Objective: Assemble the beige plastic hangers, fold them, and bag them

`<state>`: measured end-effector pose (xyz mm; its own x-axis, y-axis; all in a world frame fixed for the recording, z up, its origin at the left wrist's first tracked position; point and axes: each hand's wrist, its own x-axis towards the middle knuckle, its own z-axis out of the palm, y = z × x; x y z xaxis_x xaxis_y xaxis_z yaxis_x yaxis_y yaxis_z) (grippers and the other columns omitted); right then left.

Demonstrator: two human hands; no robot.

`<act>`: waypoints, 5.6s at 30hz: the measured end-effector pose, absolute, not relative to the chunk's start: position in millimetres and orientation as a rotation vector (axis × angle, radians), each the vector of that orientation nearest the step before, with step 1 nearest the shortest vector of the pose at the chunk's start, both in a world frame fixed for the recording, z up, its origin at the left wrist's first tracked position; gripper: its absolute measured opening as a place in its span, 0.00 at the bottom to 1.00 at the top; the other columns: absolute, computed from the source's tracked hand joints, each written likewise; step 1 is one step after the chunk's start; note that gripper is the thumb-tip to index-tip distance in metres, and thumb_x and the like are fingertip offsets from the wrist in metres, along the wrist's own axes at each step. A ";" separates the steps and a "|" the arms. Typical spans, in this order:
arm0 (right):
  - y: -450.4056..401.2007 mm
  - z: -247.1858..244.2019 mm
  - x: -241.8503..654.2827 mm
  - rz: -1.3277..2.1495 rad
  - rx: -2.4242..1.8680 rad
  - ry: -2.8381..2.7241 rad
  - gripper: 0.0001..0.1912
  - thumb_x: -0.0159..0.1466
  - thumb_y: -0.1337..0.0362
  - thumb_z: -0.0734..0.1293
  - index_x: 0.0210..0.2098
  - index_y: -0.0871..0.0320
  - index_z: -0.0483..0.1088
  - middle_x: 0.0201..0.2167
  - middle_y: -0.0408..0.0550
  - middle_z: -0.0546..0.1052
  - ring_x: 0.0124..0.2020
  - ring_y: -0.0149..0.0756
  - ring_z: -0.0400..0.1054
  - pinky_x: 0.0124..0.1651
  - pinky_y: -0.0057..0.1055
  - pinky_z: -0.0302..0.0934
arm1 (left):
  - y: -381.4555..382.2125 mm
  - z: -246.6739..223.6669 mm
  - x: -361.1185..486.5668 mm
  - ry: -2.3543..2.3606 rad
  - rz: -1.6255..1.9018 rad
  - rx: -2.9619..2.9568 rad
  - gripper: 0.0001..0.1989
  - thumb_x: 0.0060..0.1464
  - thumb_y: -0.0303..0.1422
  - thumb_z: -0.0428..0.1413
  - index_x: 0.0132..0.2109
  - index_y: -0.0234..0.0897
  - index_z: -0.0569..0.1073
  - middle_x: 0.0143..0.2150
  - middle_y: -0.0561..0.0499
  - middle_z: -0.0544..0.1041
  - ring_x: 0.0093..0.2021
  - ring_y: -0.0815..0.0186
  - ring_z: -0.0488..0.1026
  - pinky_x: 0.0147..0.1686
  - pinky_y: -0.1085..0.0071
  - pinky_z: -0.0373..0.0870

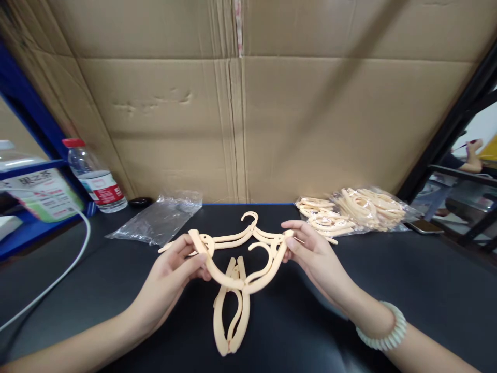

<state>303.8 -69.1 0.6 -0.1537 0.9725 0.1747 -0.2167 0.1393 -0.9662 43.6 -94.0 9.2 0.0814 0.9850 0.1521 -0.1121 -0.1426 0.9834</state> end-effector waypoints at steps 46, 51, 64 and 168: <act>-98.3 16.2 289.9 1.360 -0.634 -2.038 0.25 0.66 0.57 0.66 0.61 0.47 0.63 0.67 0.49 0.57 0.66 0.46 0.52 0.65 0.47 0.50 | -110.1 4.3 57.7 0.879 1.137 1.502 0.17 0.58 0.35 0.56 0.53 0.39 0.65 0.39 0.48 0.72 0.34 0.66 0.71 0.35 0.68 0.72; -83.3 16.8 303.9 1.321 -0.762 -1.596 0.20 0.63 0.56 0.68 0.54 0.52 0.71 0.58 0.51 0.70 0.61 0.48 0.61 0.64 0.48 0.52 | -126.5 12.5 56.9 0.938 0.745 2.315 0.16 0.57 0.30 0.55 0.53 0.42 0.68 0.52 0.43 0.72 0.50 0.55 0.69 0.50 0.58 0.68; -90.7 3.3 293.7 0.665 -1.060 -2.335 0.18 0.65 0.61 0.65 0.54 0.54 0.69 0.50 0.51 0.73 0.50 0.42 0.66 0.55 0.40 0.60 | -109.4 12.7 44.1 0.747 0.458 2.705 0.17 0.55 0.23 0.52 0.50 0.42 0.70 0.55 0.44 0.71 0.59 0.54 0.64 0.59 0.55 0.62; -27.3 -1.9 355.6 -0.017 -1.207 -1.892 0.09 0.66 0.56 0.62 0.36 0.54 0.69 0.28 0.45 0.74 0.28 0.38 0.68 0.31 0.34 0.62 | -80.8 -4.4 24.4 1.271 1.054 2.045 0.07 0.60 0.34 0.49 0.43 0.38 0.69 0.34 0.52 0.74 0.31 0.68 0.72 0.32 0.71 0.70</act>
<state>355.6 -27.3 -1.9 -0.1542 0.7303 0.6655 0.7421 0.5303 -0.4099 24.4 -80.8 -4.4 0.2616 0.9008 0.3465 0.5070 -0.4337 0.7449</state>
